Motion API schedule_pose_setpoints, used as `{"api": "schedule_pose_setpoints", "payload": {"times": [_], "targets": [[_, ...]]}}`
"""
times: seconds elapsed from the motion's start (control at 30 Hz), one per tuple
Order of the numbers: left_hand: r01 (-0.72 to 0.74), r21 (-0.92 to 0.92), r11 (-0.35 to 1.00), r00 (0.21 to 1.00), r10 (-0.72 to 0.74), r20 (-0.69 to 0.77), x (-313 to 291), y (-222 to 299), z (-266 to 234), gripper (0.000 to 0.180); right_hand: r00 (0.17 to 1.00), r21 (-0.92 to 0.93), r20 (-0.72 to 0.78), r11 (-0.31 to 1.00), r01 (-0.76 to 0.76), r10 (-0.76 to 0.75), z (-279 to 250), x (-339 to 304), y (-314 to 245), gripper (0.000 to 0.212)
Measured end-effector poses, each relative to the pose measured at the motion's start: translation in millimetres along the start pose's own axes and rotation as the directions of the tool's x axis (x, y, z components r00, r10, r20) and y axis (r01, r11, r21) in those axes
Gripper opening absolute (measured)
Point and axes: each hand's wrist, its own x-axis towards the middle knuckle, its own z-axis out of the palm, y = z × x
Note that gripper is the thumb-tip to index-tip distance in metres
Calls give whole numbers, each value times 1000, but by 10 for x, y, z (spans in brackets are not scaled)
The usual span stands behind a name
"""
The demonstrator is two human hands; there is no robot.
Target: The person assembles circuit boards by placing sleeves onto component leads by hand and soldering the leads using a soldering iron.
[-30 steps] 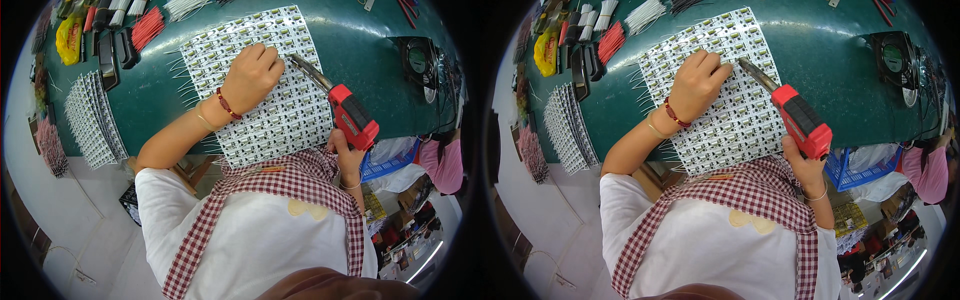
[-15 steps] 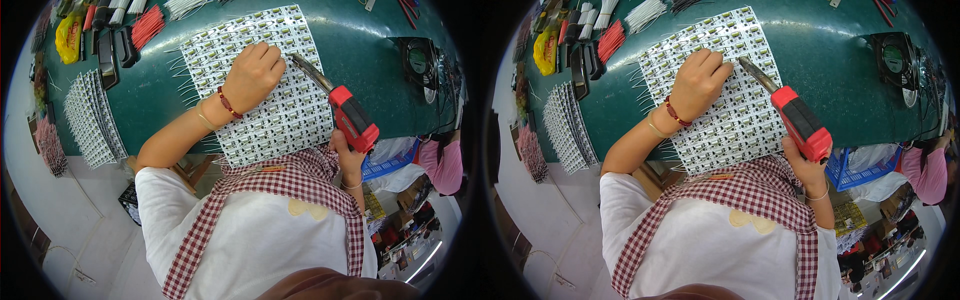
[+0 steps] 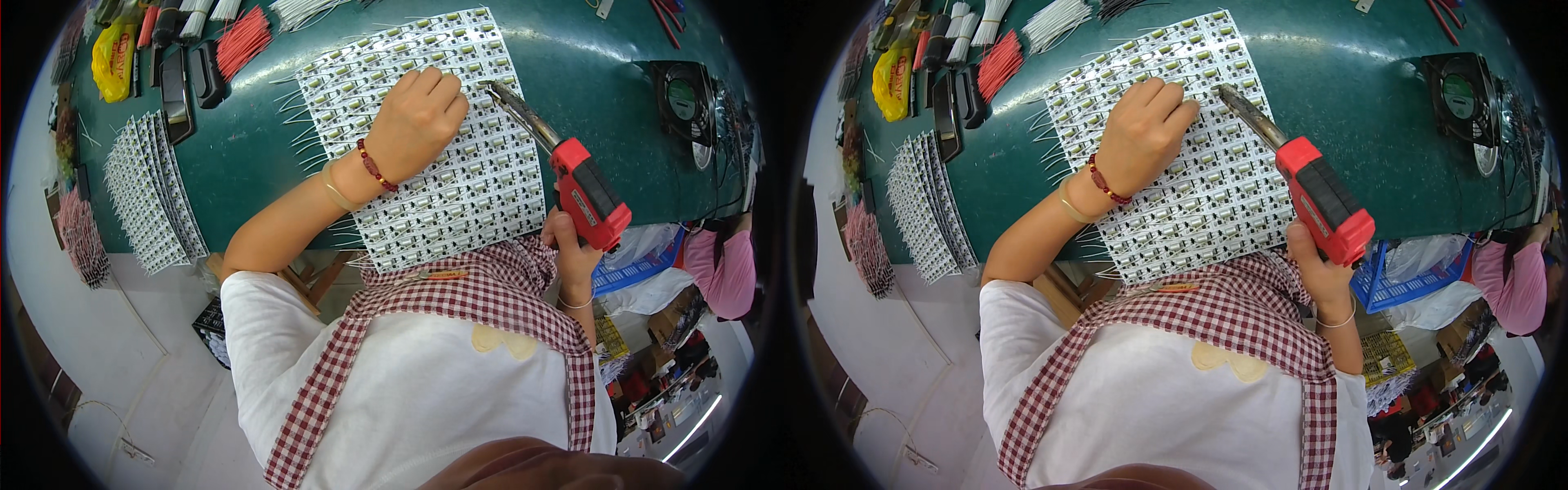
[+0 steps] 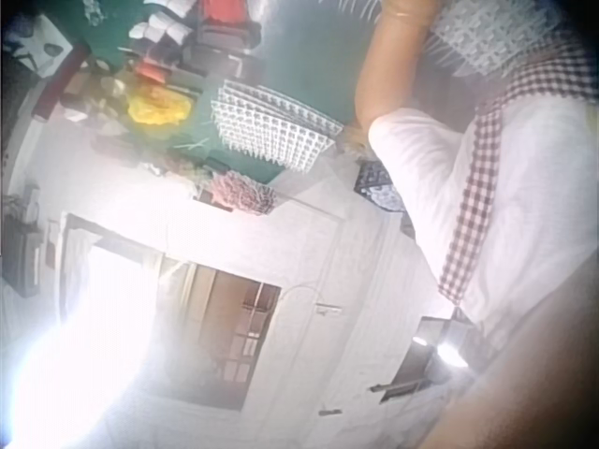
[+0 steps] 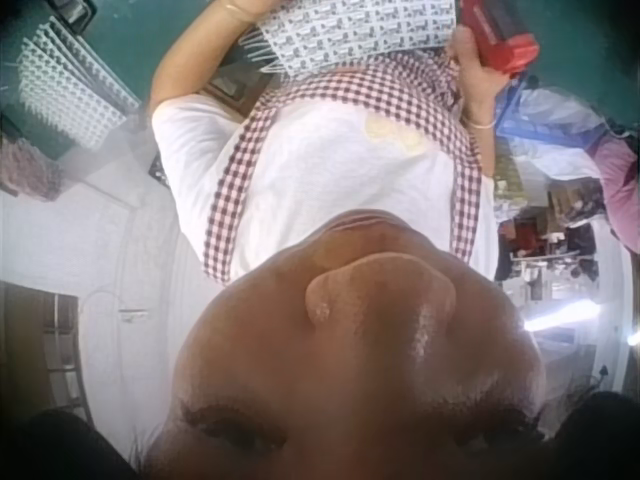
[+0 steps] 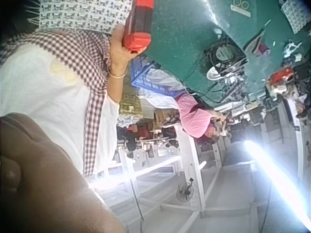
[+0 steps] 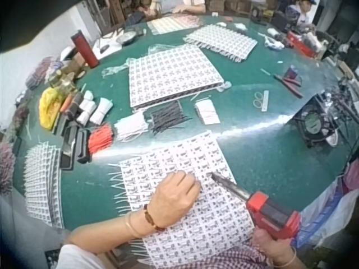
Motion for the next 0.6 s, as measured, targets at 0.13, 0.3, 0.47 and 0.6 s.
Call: {"api": "schedule_pose_setpoints", "payload": {"times": [0.13,0.3,0.47,0.6], "targets": [[24,-4,1000,1000,-24,-9,8,-20,5,18,998,-38,8,997,68,-68,48,-8,26,38],[72,-22,997,997,-73,-17,-23,-51,24,16,999,-36,-6,998,43,-43,45,-68,62,33],[76,-26,997,997,-76,-11,-19,-43,6,15,999,-40,3,998,49,-49,36,-89,82,30],[28,-21,999,1000,-27,12,-15,-38,-16,17,999,-35,2,998,50,-50,27,-115,120,23]]}}
